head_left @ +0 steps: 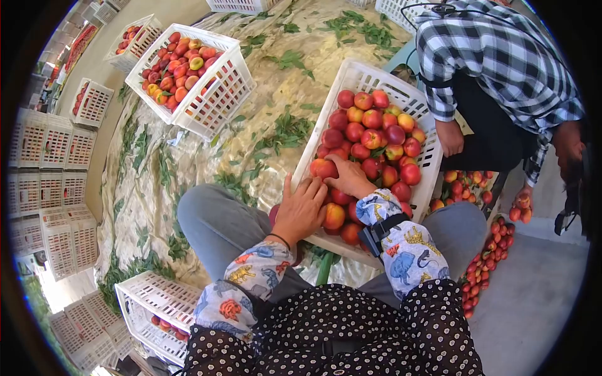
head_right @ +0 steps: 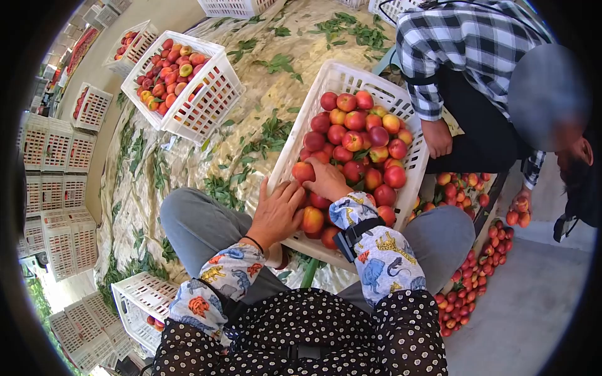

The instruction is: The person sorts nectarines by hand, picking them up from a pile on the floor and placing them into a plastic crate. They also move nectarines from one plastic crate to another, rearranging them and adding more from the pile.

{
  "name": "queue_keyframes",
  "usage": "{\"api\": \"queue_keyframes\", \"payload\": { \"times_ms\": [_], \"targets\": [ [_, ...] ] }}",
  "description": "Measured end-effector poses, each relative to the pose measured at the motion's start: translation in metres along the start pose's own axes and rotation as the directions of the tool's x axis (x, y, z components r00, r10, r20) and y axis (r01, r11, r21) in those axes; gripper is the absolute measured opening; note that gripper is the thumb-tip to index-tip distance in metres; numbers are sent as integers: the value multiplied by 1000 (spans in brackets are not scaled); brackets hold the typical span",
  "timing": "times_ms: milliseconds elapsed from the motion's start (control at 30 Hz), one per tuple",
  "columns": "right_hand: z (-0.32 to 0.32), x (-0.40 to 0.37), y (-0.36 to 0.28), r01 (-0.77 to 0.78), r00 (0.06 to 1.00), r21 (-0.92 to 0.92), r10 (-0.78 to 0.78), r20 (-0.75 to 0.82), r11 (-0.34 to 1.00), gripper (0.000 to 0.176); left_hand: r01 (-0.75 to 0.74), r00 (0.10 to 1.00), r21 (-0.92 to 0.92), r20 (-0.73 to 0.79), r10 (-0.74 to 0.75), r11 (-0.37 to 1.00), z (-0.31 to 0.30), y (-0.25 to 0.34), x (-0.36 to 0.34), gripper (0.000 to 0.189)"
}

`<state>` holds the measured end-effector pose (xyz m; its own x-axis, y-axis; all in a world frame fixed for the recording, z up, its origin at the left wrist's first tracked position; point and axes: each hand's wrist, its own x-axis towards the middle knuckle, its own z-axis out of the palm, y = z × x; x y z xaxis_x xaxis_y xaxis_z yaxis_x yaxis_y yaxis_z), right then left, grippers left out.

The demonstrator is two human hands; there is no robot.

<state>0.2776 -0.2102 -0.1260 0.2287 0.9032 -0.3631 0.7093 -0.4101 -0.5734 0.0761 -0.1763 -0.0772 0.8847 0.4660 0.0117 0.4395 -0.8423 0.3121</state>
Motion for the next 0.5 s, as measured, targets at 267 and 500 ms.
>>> {"api": "queue_keyframes", "payload": {
  "times_ms": [267,500],
  "targets": [
    [4,-9,-2,-10,988,11,12,-152,1000,60,10,1000,-5,11,-10,1000,3,2,1,51],
    [-42,-2,4,-2,985,-60,-8,-171,998,38,19,1000,-29,24,-18,999,-2,1,1,49]
  ]
}}
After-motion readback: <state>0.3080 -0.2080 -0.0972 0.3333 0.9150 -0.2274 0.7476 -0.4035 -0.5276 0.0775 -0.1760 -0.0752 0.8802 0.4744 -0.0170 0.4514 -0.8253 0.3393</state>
